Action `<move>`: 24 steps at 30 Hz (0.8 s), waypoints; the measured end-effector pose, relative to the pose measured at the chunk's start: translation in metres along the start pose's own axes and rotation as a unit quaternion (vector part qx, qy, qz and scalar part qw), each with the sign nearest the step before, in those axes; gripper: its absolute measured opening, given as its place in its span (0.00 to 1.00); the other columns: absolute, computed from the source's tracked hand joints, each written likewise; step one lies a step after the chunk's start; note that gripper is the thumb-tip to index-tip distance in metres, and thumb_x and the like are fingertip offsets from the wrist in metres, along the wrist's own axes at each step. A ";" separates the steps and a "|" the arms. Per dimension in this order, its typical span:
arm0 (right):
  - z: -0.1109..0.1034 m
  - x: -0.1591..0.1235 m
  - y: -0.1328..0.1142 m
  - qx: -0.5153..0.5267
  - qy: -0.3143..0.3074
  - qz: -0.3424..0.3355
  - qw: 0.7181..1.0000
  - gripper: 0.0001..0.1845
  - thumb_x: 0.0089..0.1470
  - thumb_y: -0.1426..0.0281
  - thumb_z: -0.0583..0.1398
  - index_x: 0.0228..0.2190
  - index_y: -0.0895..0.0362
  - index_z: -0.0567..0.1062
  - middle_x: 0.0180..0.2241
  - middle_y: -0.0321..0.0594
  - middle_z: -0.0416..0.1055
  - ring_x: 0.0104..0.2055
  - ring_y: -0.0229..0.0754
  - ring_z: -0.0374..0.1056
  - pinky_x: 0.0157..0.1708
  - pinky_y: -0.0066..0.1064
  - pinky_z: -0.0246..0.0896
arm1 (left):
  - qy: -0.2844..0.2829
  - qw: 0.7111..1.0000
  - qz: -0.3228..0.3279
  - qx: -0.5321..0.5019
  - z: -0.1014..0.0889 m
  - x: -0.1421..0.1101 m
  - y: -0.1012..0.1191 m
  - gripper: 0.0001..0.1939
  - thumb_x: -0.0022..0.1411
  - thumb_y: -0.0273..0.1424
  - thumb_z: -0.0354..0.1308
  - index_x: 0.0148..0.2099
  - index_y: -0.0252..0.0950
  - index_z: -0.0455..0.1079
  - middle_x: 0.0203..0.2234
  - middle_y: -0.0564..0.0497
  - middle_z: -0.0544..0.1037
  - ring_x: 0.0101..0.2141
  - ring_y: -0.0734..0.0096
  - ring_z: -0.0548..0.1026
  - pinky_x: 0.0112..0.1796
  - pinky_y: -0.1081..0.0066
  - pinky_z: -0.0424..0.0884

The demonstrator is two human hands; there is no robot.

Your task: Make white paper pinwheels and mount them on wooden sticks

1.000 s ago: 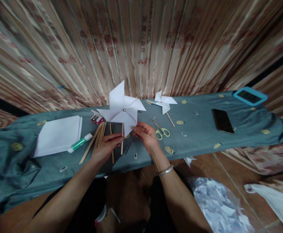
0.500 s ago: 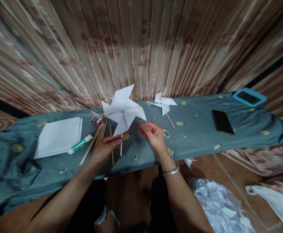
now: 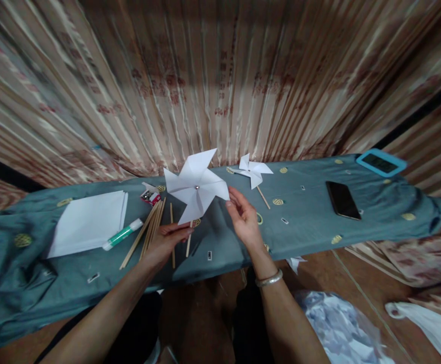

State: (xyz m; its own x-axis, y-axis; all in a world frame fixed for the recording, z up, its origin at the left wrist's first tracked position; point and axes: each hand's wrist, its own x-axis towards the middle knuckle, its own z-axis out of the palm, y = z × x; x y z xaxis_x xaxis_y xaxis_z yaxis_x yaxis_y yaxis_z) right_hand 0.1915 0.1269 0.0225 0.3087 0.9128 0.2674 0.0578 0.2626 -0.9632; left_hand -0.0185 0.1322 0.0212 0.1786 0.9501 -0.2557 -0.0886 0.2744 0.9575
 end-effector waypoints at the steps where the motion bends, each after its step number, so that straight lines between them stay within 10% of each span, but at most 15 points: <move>1: 0.002 -0.001 -0.001 0.019 -0.002 0.009 1.000 0.27 0.50 0.53 0.65 0.49 0.52 0.75 0.49 0.44 0.77 0.52 0.47 0.72 0.57 0.43 0.63 | 0.003 1.000 -0.002 -0.003 0.000 0.001 0.000 0.15 0.38 0.33 0.72 0.33 0.36 0.82 0.28 0.47 0.83 0.26 0.71 0.72 0.29 0.72 0.66; 11: 0.029 -0.021 -0.011 0.075 -0.069 0.138 0.985 0.20 0.41 0.50 0.68 0.26 0.53 0.81 0.25 0.36 0.79 0.27 0.40 0.72 0.34 0.32 0.69 | 0.022 1.000 0.016 -0.015 -0.004 0.003 0.001 0.15 0.40 0.34 0.71 0.33 0.35 0.82 0.26 0.49 0.82 0.25 0.75 0.71 0.29 0.74 0.66; 24: 0.049 -0.034 -0.015 -0.056 -0.162 0.062 0.983 0.19 0.53 0.54 0.62 0.22 0.56 0.78 0.21 0.36 0.75 0.25 0.37 0.68 0.28 0.28 0.62 | -0.013 0.999 0.036 -0.013 0.001 0.001 0.002 0.14 0.40 0.34 0.70 0.32 0.35 0.82 0.24 0.51 0.81 0.28 0.69 0.74 0.33 0.71 0.70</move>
State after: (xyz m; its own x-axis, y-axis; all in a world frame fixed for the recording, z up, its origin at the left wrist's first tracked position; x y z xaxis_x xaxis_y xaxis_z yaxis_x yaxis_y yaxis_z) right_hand 0.1333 0.1077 0.0290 0.0027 0.9921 0.1256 0.1489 0.1238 -0.9811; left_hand -0.0179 0.1332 0.0229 0.1966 0.9632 -0.1833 -0.1280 0.2106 0.9692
